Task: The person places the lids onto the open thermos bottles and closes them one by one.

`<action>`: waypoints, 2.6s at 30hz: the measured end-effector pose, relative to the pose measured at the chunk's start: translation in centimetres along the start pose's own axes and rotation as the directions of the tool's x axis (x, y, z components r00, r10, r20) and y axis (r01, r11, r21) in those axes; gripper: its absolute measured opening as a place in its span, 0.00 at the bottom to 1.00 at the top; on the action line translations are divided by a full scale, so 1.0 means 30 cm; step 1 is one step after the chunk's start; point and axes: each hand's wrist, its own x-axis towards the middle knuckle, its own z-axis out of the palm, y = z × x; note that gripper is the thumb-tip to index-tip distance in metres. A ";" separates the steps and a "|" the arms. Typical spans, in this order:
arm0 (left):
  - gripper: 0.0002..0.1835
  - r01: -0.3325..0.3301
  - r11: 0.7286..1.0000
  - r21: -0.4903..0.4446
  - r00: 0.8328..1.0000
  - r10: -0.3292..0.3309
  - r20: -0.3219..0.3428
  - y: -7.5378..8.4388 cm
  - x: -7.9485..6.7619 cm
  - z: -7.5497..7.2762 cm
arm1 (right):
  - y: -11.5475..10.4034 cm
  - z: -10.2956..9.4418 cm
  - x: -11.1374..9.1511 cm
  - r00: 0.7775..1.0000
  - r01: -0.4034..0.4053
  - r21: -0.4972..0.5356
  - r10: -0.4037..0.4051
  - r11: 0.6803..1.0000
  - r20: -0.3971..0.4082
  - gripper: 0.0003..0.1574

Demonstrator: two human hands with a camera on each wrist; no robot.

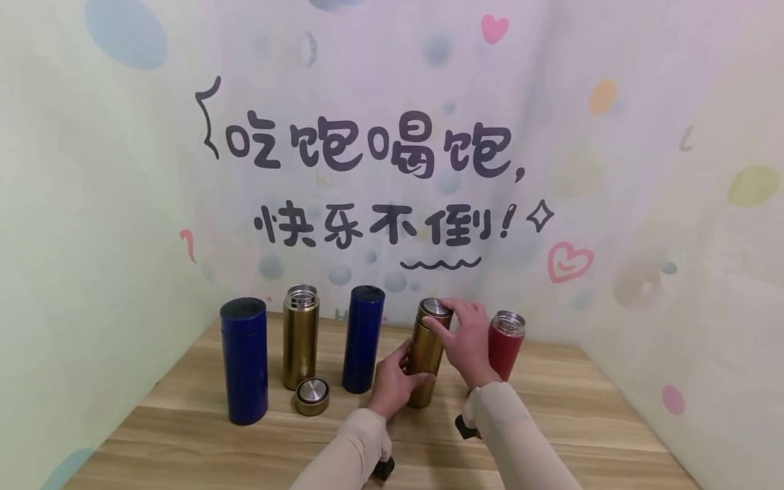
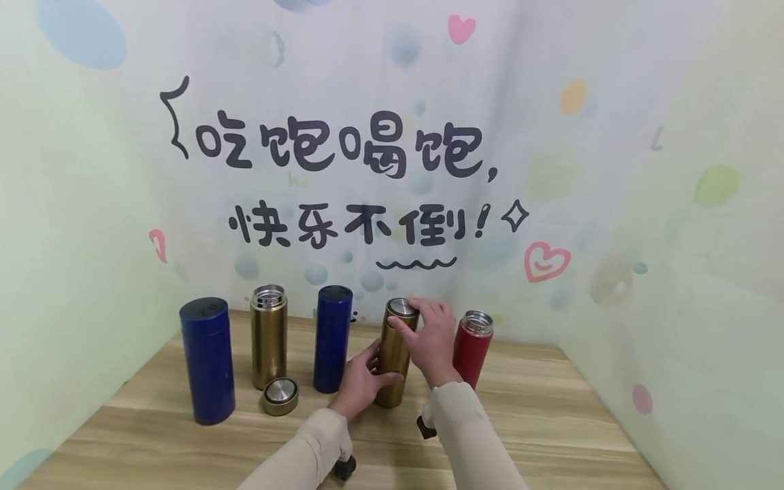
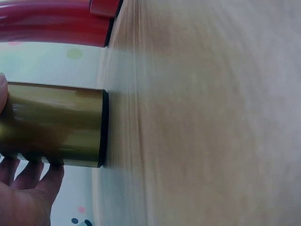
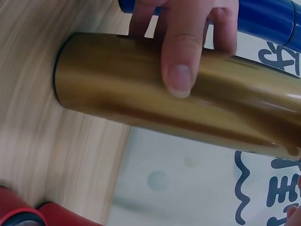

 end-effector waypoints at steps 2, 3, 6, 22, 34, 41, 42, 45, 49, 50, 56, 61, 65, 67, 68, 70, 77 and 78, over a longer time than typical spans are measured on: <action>0.45 0.006 1.000 0.006 1.000 -0.006 -0.002 0.001 -0.002 0.000 | -0.004 0.008 0.002 1.000 0.012 -0.029 -0.013 0.999 -0.028 0.35; 0.45 0.011 1.000 0.007 1.000 -0.011 -0.003 0.002 -0.002 0.001 | -0.008 0.011 0.001 0.999 0.013 -0.041 -0.015 0.999 -0.040 0.34; 0.45 0.028 1.000 0.009 1.000 -0.028 -0.001 0.003 -0.001 0.005 | -0.017 0.025 -0.004 0.998 -0.005 -0.037 0.003 0.999 -0.064 0.33; 0.46 0.042 0.999 0.025 0.999 -0.042 -0.002 -0.026 -0.006 0.014 | -0.059 0.075 -0.017 0.980 -0.168 -0.021 0.165 0.986 -0.115 0.37; 0.44 0.016 1.000 0.011 1.000 -0.016 -0.004 -0.021 -0.007 0.005 | -0.032 0.056 -0.023 0.976 -0.206 0.276 0.176 0.939 0.132 0.34; 0.44 -0.017 1.000 -0.008 1.000 0.017 -0.018 -0.013 -0.002 0.004 | 0.000 -0.009 -0.005 0.920 -0.329 0.424 0.186 0.844 0.344 0.35; 0.44 -0.017 1.000 -0.010 1.000 0.017 -0.016 -0.012 -0.001 0.003 | 0.001 -0.009 -0.002 0.920 -0.329 0.421 0.188 0.845 0.343 0.35; 0.43 -0.026 1.000 -0.003 0.999 0.025 -0.021 -0.010 0.000 0.003 | 0.018 0.005 0.000 0.923 -0.333 0.417 0.203 0.846 0.326 0.35; 0.42 -0.028 1.000 0.008 0.999 0.029 -0.041 -0.003 0.002 0.005 | 0.012 0.012 0.002 0.927 -0.334 0.393 0.223 0.857 0.302 0.37; 0.42 -0.028 1.000 0.009 0.998 0.028 -0.047 -0.002 0.002 0.006 | 0.010 0.015 0.002 0.929 -0.332 0.384 0.227 0.862 0.292 0.37; 0.42 -0.022 0.999 0.033 0.996 0.025 -0.088 -0.001 -0.003 0.020 | -0.001 0.023 -0.006 0.939 -0.323 0.326 0.257 0.888 0.231 0.36; 0.42 -0.039 0.998 0.052 0.990 0.046 -0.132 -0.002 -0.005 0.031 | -0.014 0.028 -0.012 0.942 -0.324 0.273 0.281 0.906 0.186 0.36; 0.43 -0.043 0.997 0.068 0.986 0.053 -0.158 0.000 -0.008 0.039 | -0.023 0.033 -0.015 0.943 -0.325 0.246 0.294 0.913 0.158 0.37; 0.43 -0.029 0.997 0.065 0.986 0.039 -0.162 0.002 -0.010 0.044 | -0.025 0.036 -0.018 0.944 -0.324 0.238 0.297 0.916 0.143 0.37; 0.43 -0.024 0.998 0.063 0.986 0.034 -0.166 0.002 -0.011 0.047 | -0.026 0.037 -0.020 0.945 -0.322 0.234 0.297 0.917 0.137 0.38; 0.43 -0.010 0.998 0.059 0.986 0.020 -0.167 0.002 -0.014 0.051 | -0.025 0.041 -0.025 0.947 -0.318 0.229 0.297 0.920 0.122 0.38; 0.43 -0.040 0.997 0.067 0.983 0.051 -0.176 0.005 -0.020 0.054 | -0.033 0.049 -0.040 0.951 -0.308 0.243 0.298 0.920 0.079 0.36; 0.43 -0.039 0.997 0.068 0.983 0.050 -0.176 0.006 -0.020 0.054 | -0.033 0.050 -0.040 0.952 -0.305 0.242 0.296 0.921 0.075 0.36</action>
